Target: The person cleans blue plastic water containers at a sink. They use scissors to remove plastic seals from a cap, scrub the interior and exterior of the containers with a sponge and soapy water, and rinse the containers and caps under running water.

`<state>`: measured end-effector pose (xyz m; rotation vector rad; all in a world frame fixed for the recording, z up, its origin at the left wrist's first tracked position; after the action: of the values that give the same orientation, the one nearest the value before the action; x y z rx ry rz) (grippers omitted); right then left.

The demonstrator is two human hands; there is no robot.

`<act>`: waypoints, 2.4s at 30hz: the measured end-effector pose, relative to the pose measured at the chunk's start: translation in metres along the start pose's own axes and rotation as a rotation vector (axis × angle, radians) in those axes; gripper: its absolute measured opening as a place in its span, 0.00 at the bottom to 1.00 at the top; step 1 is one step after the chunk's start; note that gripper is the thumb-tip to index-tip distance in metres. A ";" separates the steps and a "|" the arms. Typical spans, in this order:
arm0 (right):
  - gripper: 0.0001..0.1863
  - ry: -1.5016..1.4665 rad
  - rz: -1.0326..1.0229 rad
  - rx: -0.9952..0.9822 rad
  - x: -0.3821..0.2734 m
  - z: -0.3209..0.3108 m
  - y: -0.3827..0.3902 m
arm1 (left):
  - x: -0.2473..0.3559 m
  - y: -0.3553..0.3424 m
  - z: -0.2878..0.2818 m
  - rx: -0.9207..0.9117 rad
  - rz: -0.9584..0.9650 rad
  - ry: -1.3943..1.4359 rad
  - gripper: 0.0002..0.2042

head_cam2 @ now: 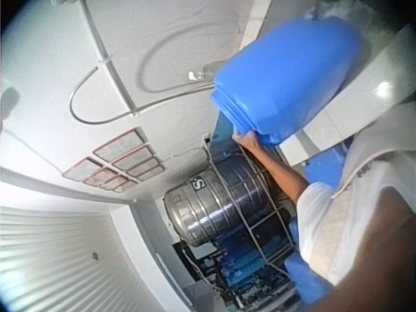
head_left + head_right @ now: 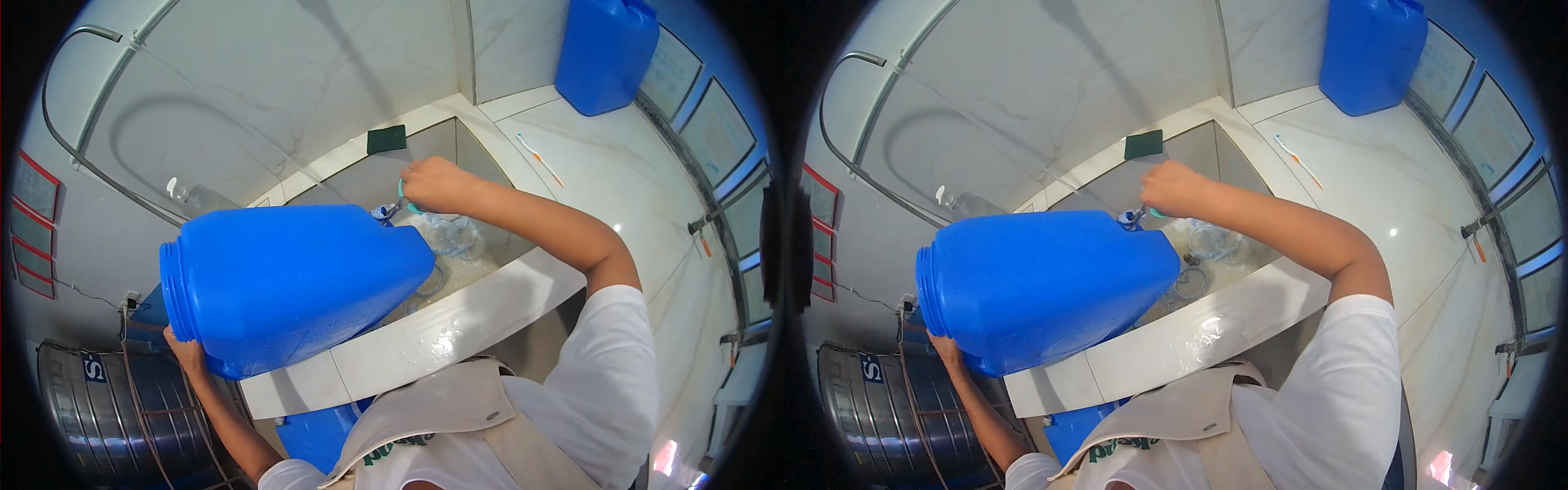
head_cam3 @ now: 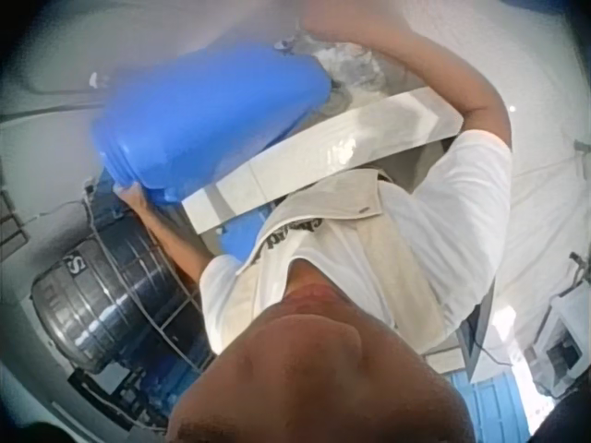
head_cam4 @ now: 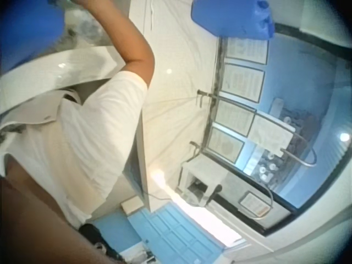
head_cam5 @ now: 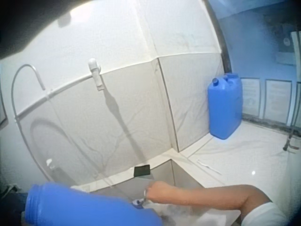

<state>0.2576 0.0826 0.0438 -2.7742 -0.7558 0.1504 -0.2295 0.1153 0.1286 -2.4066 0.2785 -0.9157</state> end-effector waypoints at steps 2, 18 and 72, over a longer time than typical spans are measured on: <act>0.04 0.176 -0.064 -0.038 -0.017 0.011 -0.010 | 0.002 -0.001 0.005 -0.070 -0.004 -0.023 0.11; 0.14 -1.480 1.028 -0.079 0.102 0.135 0.060 | 0.071 0.019 0.025 -0.095 0.147 0.026 0.10; 0.09 -1.167 0.541 -0.306 0.009 0.144 -0.254 | 0.078 -0.014 0.378 -0.265 0.158 -0.429 0.17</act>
<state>0.1180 0.3305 -0.0246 -2.8994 -0.1571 1.9845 0.0802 0.2549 -0.0548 -2.6997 0.4390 -0.2915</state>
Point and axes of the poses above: each hand's wrist, its own y-axis away from the middle knuckle, its own z-axis out of the palm, x = y × z, the point moved 9 cm from there along -y, towards the middle knuckle, and after that the axes turned 7 degrees about -y, right-handed, at the moved point
